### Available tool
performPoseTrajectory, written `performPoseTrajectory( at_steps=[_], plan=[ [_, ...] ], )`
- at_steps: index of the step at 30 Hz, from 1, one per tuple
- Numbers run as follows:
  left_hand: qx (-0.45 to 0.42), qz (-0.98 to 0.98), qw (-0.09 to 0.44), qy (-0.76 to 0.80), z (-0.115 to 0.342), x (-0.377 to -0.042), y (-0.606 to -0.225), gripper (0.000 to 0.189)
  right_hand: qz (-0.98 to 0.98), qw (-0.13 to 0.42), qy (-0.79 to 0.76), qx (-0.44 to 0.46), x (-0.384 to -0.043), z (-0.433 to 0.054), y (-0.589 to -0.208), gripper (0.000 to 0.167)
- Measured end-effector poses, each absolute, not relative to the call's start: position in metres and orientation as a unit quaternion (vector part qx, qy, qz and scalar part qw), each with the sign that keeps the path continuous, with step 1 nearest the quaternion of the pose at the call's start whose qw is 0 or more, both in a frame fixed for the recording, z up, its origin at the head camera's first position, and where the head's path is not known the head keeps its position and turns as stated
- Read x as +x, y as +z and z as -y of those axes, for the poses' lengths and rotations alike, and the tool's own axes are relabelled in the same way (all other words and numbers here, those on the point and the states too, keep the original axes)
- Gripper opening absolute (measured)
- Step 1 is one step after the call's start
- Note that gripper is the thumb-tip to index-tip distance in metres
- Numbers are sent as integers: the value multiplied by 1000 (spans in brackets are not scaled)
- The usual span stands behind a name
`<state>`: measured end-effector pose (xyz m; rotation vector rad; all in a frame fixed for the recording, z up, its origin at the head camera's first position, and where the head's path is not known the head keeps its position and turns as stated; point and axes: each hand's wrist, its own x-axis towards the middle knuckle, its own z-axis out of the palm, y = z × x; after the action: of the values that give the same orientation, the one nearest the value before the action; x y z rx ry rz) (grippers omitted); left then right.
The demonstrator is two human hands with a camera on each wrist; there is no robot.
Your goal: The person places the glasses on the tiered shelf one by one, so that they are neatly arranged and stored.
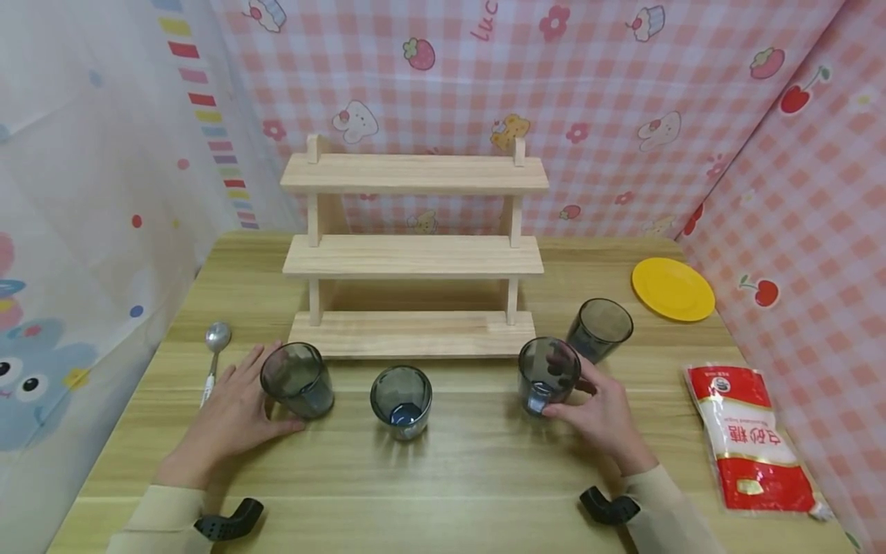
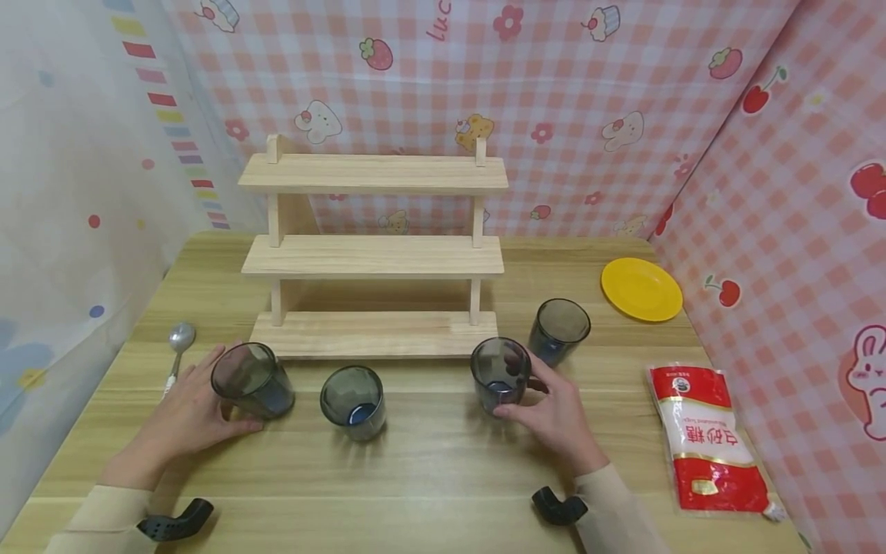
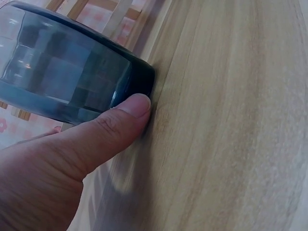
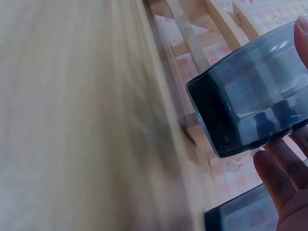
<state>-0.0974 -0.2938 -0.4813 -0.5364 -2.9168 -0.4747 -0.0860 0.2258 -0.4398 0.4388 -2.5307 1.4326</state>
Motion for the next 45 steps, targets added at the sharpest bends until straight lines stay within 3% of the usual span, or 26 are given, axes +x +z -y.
performPoseTrajectory(
  at_steps=[25, 34, 45],
  plan=[
    [-184, 967, 74, -157, 294, -98, -483, 122, 819, 202, 466, 268, -126, -194, -375, 91],
    [-189, 966, 79, -160, 295, -97, -486, 120, 806, 168, 514, 242, -149, -178, -353, 86],
    [-189, 965, 87, -159, 295, -97, -488, 121, 772, 155, 573, 228, -193, -156, -322, 64]
  ],
)
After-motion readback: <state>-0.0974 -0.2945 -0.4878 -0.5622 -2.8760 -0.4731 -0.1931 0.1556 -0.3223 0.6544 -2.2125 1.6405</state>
